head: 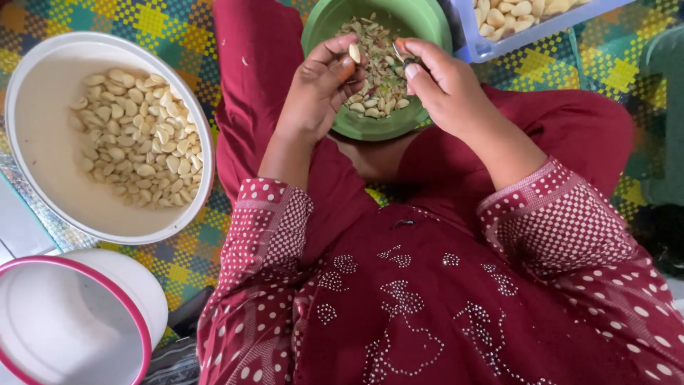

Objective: A person sits on the floor and manually peels garlic cloves one by one using a small knife to assist in removing the skins.

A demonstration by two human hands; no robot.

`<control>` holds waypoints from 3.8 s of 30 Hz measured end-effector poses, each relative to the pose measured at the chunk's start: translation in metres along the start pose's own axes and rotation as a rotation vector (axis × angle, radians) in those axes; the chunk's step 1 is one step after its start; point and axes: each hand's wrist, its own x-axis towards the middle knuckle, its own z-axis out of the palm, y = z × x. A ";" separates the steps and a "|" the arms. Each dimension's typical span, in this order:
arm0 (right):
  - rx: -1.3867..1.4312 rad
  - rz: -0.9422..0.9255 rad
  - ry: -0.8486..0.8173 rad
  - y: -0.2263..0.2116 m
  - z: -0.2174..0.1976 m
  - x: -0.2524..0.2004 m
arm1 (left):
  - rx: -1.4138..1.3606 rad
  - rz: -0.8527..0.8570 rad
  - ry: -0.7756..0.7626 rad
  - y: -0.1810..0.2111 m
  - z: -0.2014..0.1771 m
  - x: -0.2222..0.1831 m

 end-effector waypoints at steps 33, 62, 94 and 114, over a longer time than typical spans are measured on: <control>-0.061 -0.238 -0.103 -0.005 0.018 -0.011 | 0.138 0.029 -0.033 -0.016 0.012 -0.023; -0.060 0.119 -0.016 0.010 0.008 0.005 | 1.954 -0.155 -0.192 -0.006 0.028 0.009; 0.166 -0.139 -0.084 -0.008 0.010 -0.012 | 0.603 0.366 0.203 -0.018 0.044 -0.029; 0.075 -0.205 -0.072 -0.016 0.015 -0.016 | 0.993 0.781 0.178 -0.022 0.038 -0.030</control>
